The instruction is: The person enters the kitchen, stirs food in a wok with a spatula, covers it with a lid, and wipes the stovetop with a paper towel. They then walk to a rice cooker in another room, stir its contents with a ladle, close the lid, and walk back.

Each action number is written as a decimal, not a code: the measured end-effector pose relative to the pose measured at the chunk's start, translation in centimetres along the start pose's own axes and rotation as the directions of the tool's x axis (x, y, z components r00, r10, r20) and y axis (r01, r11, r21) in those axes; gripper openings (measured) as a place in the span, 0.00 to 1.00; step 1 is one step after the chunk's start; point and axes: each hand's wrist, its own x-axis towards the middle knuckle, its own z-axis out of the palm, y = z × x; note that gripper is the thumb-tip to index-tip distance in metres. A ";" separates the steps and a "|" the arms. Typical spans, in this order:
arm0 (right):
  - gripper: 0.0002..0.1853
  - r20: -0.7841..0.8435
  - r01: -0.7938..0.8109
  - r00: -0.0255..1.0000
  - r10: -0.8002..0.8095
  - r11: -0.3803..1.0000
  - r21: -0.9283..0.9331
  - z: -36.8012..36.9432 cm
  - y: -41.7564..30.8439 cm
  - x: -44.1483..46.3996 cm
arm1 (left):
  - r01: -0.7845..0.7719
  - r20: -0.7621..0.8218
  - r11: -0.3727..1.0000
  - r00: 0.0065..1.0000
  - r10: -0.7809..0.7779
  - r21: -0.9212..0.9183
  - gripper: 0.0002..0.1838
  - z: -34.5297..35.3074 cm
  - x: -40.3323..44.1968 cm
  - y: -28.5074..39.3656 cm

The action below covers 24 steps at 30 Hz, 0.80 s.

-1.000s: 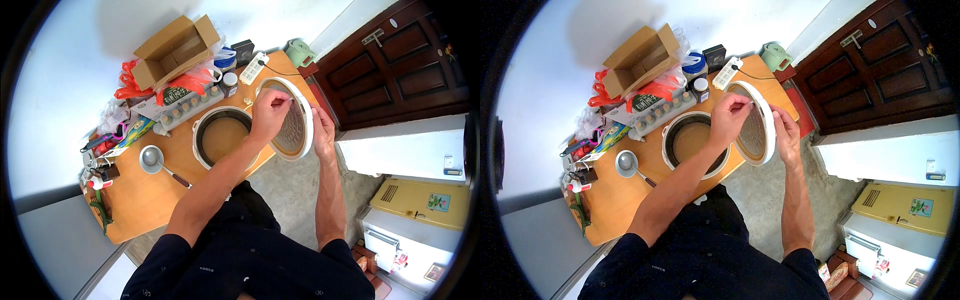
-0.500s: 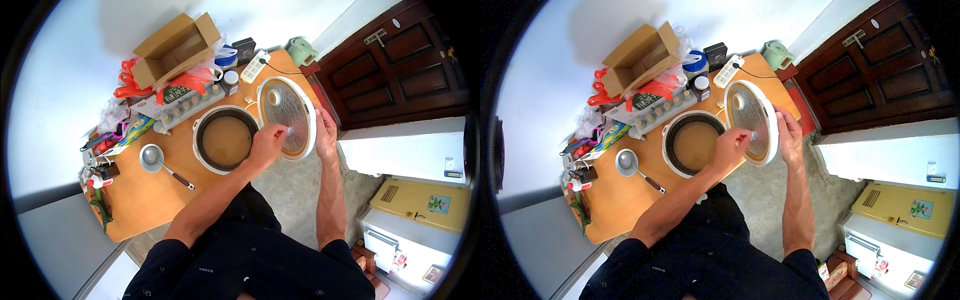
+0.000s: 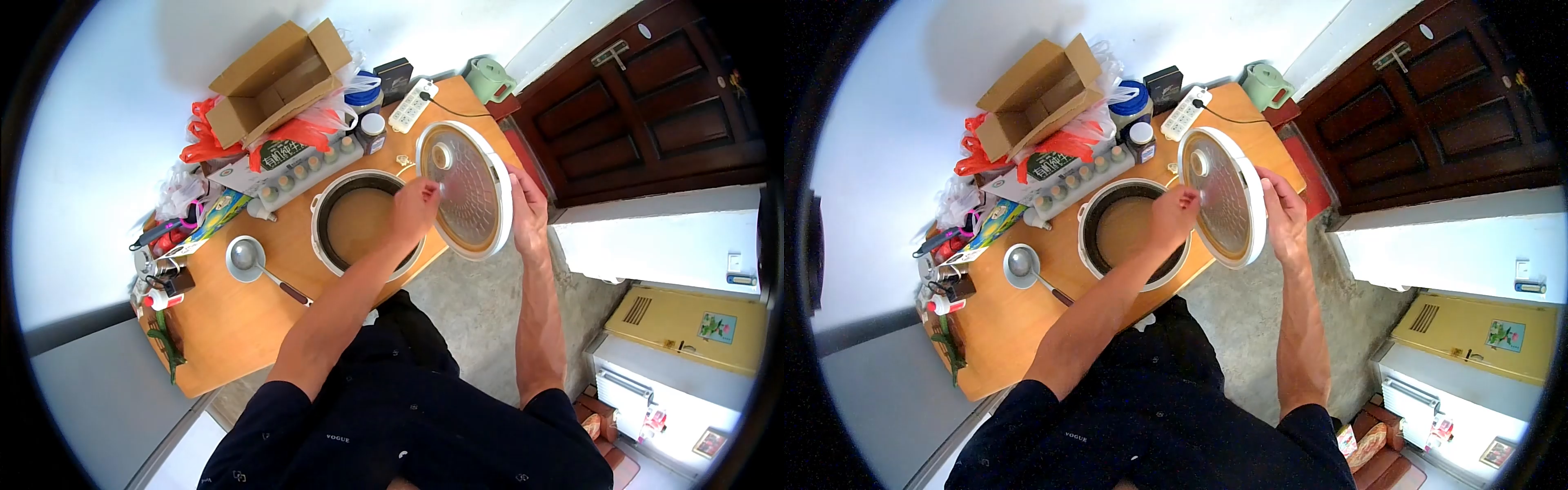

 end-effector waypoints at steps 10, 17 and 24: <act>0.16 0.009 0.000 1.000 0.000 1.000 0.009 -0.1 0.4 0.0 | 0.049 0.089 0.998 0.995 -0.045 -0.042 0.08 1.2 -2.7 -1.5; 0.17 0.026 -0.010 1.000 0.009 0.999 0.041 0.1 -0.3 0.0 | 0.035 0.018 0.984 0.999 -0.038 0.175 0.08 0.4 1.1 -3.1; 0.16 0.012 -0.016 1.000 0.015 0.998 0.055 0.1 0.5 0.2 | 0.173 0.239 0.965 0.946 -0.218 0.197 0.13 0.5 -3.1 -1.3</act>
